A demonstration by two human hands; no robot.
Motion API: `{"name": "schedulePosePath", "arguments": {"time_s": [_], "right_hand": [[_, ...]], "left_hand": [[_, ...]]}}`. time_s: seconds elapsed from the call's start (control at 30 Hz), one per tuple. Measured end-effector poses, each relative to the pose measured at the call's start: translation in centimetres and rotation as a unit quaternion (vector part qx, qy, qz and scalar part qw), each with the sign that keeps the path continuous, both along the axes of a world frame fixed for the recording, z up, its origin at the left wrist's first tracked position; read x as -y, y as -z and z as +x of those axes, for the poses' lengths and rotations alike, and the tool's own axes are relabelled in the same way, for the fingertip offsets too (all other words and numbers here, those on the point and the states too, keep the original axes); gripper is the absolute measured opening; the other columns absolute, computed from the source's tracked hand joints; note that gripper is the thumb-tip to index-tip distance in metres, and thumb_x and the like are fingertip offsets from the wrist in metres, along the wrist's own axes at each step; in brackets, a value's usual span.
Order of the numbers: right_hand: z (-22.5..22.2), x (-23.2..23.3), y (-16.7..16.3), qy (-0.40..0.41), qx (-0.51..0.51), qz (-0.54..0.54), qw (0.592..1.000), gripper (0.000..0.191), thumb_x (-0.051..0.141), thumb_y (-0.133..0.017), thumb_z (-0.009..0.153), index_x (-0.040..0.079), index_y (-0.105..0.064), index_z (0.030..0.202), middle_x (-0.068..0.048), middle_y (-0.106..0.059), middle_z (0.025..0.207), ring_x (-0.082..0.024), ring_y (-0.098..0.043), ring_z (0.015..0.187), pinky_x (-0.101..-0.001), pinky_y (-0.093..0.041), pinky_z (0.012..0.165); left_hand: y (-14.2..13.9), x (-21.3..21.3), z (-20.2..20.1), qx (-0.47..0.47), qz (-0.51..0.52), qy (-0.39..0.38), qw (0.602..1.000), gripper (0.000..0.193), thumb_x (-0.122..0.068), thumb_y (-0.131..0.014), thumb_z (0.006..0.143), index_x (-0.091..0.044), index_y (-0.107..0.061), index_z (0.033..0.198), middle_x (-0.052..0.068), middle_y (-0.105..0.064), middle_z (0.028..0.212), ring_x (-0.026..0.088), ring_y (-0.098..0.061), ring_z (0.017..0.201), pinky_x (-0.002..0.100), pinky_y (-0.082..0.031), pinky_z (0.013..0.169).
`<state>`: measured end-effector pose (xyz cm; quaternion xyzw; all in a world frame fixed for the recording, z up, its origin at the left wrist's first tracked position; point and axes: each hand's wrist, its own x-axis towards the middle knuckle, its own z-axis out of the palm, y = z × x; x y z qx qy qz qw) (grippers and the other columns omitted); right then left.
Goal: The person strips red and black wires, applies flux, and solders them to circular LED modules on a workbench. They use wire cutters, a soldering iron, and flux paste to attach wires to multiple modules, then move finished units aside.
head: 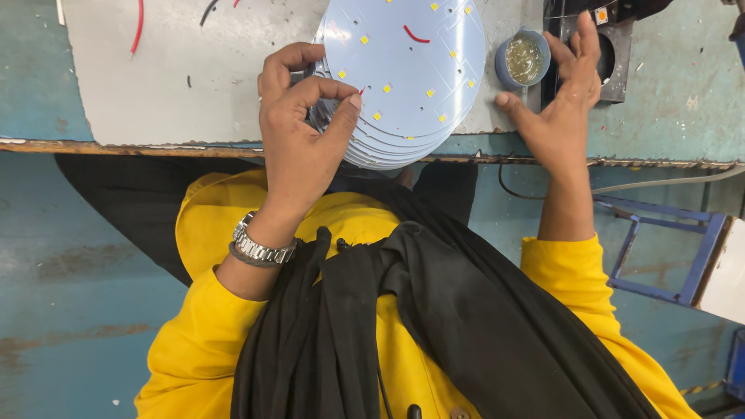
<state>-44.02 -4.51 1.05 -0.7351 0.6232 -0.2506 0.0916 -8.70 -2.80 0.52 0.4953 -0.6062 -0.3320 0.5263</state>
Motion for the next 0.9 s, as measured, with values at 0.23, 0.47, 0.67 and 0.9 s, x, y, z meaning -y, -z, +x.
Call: {"name": "schedulePosePath", "arguments": {"time_s": [0.23,0.47,0.67,0.9], "right_hand": [[-0.3,0.5,2.3,-0.016,0.045,-0.076,0.996,0.107,0.007,-0.095,0.091,0.016,-0.017,0.164,-0.014,-0.066,0.144,-0.028,-0.049,0.146,-0.0439,-0.026,0.126],[2.3,-3.1,-0.7,-0.048,0.357,-0.080,0.930,0.111,-0.011,-0.083,0.096,0.021,-0.003,0.167,-0.010,-0.054,0.140,-0.018,-0.056,0.123,-0.0294,-0.047,0.110],[10.4,-1.0,-3.9,-0.134,0.304,-0.055,0.942,0.111,-0.011,-0.079,0.093,0.025,-0.002,0.164,-0.012,-0.049,0.148,-0.018,-0.058,0.125,-0.0307,-0.053,0.104],[16.6,4.5,-1.8,-0.250,0.187,-0.063,0.948,0.116,-0.013,-0.075,0.085,0.030,-0.004,0.166,-0.019,-0.049,0.148,-0.026,-0.057,0.132,-0.0360,-0.050,0.110]], "left_hand": [[1.8,-0.5,0.1,-0.042,-0.015,-0.002,0.999,0.015,-0.011,-0.082,0.095,-0.004,-0.072,0.104,0.013,-0.044,0.147,0.028,-0.052,0.134,0.040,-0.049,0.116],[0.6,-0.9,1.9,-0.027,-0.004,-0.021,0.999,0.020,-0.010,-0.082,0.089,-0.003,-0.069,0.102,0.019,-0.041,0.152,0.037,-0.046,0.144,0.044,-0.044,0.116],[-1.7,0.7,3.2,-0.022,0.051,-0.016,0.998,0.026,-0.012,-0.080,0.084,-0.004,-0.065,0.104,0.023,-0.041,0.150,0.041,-0.044,0.141,0.049,-0.041,0.113],[-0.8,3.0,3.6,0.024,0.051,-0.036,0.998,0.030,-0.014,-0.081,0.085,-0.004,-0.062,0.106,0.024,-0.044,0.145,0.044,-0.036,0.143,0.053,-0.034,0.114]]}}
